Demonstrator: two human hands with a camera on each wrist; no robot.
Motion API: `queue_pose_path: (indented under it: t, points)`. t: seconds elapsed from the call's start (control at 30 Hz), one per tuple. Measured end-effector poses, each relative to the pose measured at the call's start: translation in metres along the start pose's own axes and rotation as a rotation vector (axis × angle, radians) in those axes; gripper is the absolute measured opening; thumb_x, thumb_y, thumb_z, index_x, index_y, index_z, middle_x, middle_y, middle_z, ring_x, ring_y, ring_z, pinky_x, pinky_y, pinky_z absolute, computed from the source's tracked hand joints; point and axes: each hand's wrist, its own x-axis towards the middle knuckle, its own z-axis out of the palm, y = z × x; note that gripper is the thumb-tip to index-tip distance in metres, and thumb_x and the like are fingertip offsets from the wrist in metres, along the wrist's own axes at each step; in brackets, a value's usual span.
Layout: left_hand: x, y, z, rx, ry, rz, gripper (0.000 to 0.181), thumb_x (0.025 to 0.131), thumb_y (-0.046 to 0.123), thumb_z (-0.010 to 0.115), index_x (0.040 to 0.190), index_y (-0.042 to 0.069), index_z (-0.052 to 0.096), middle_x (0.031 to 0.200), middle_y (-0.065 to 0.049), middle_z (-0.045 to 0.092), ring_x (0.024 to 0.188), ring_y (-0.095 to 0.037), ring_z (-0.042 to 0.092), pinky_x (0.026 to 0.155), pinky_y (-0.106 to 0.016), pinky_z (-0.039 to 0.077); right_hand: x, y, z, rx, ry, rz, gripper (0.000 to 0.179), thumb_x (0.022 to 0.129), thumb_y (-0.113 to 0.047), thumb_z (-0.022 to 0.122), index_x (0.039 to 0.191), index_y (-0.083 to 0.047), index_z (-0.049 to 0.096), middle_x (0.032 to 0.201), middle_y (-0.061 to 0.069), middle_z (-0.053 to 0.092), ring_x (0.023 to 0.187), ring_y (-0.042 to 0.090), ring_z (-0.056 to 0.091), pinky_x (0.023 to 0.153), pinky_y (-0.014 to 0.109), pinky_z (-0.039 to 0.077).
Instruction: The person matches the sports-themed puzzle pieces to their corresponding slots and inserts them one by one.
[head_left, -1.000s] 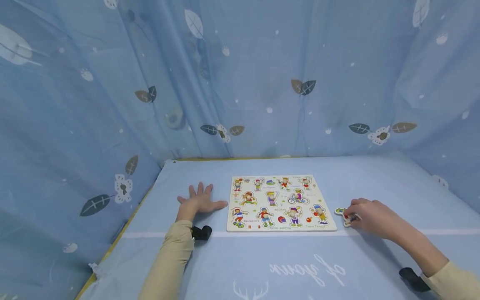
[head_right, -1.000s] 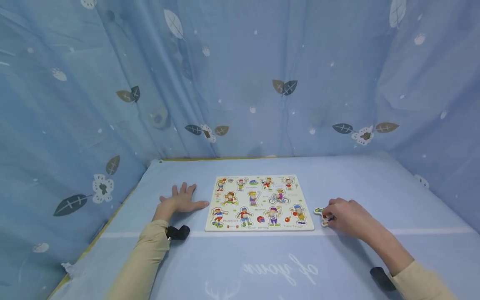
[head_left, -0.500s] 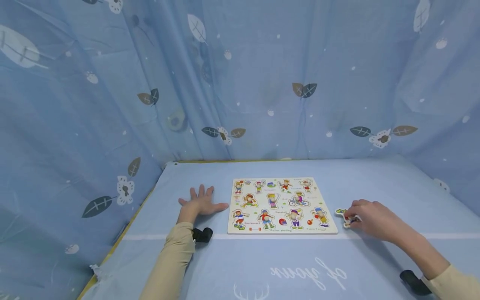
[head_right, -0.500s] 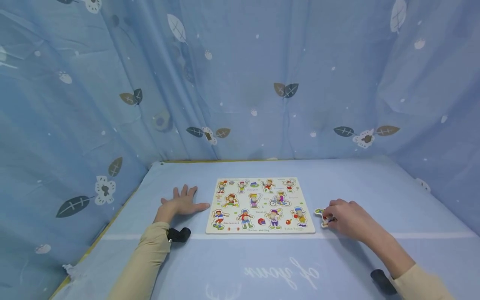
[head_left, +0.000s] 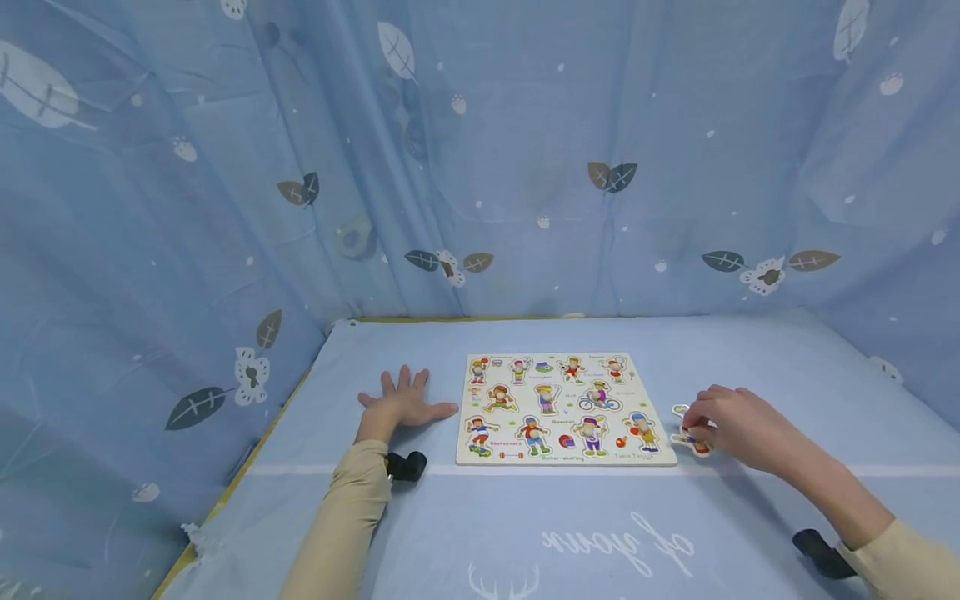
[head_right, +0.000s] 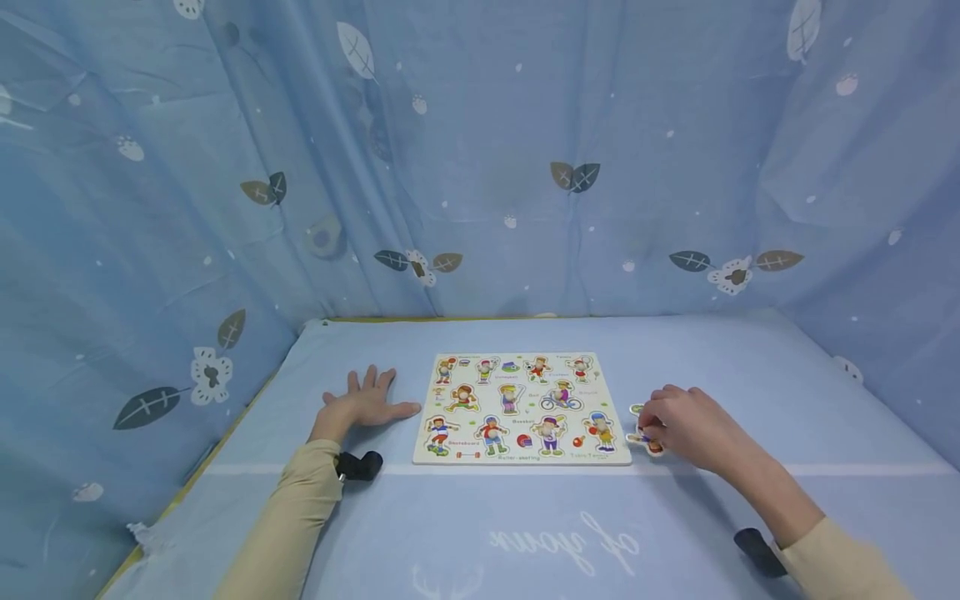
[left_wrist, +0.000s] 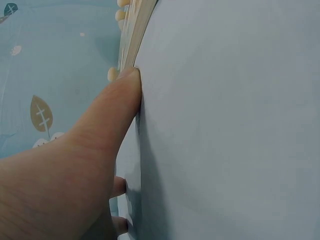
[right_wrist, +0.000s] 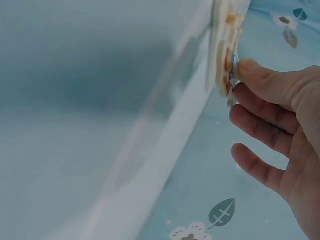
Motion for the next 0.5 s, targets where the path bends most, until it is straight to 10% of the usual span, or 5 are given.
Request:
queue_pose_path:
  t: [0.5]
  points:
    - [-0.002,0.001,0.0,0.003,0.003,-0.014,0.103,0.083,0.076,0.054,0.16,0.017,0.018,0.165,-0.019,0.003,0.15,-0.047,-0.003,0.109,-0.078,0.004,0.031,-0.035,0.004,-0.001,0.031,0.008,0.023,0.079,-0.034,0.083,0.07,-0.023,0.065,0.069,-0.012,0.05,0.064,0.008,0.042,0.067,0.035,0.041]
